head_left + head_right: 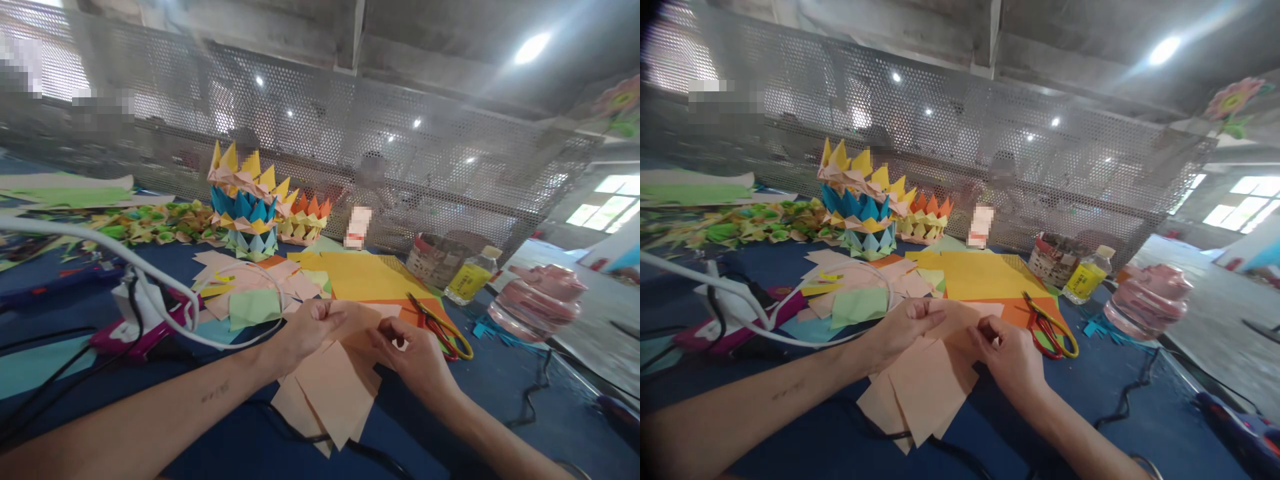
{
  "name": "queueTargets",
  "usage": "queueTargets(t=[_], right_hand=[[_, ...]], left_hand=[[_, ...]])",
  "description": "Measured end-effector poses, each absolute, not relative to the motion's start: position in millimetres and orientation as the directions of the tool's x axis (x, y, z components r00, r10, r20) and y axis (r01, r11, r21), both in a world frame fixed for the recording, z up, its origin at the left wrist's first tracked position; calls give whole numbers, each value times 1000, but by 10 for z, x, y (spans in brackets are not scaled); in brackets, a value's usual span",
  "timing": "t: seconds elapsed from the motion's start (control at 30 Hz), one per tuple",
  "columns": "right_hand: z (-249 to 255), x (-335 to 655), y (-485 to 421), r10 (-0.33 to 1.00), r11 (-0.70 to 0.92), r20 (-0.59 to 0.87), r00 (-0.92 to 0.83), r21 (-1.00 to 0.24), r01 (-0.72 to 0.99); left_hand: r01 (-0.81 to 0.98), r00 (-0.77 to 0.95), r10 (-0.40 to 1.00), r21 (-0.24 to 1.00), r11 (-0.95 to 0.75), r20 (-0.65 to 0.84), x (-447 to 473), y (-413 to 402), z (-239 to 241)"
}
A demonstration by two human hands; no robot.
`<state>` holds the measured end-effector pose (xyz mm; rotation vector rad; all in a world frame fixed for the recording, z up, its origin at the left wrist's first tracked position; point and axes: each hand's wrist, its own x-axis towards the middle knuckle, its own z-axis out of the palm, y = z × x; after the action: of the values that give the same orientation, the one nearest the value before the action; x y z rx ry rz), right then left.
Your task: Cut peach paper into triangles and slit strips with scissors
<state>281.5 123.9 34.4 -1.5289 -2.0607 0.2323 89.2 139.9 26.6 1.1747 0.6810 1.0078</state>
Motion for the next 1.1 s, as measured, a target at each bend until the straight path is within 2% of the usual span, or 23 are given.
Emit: queueTargets(t=[1.1], right_hand=[[358, 2799, 1233, 938, 312, 301, -171, -520, 795]], left_hand=[[-297, 393, 919, 949, 102, 24, 886, 1410, 246]])
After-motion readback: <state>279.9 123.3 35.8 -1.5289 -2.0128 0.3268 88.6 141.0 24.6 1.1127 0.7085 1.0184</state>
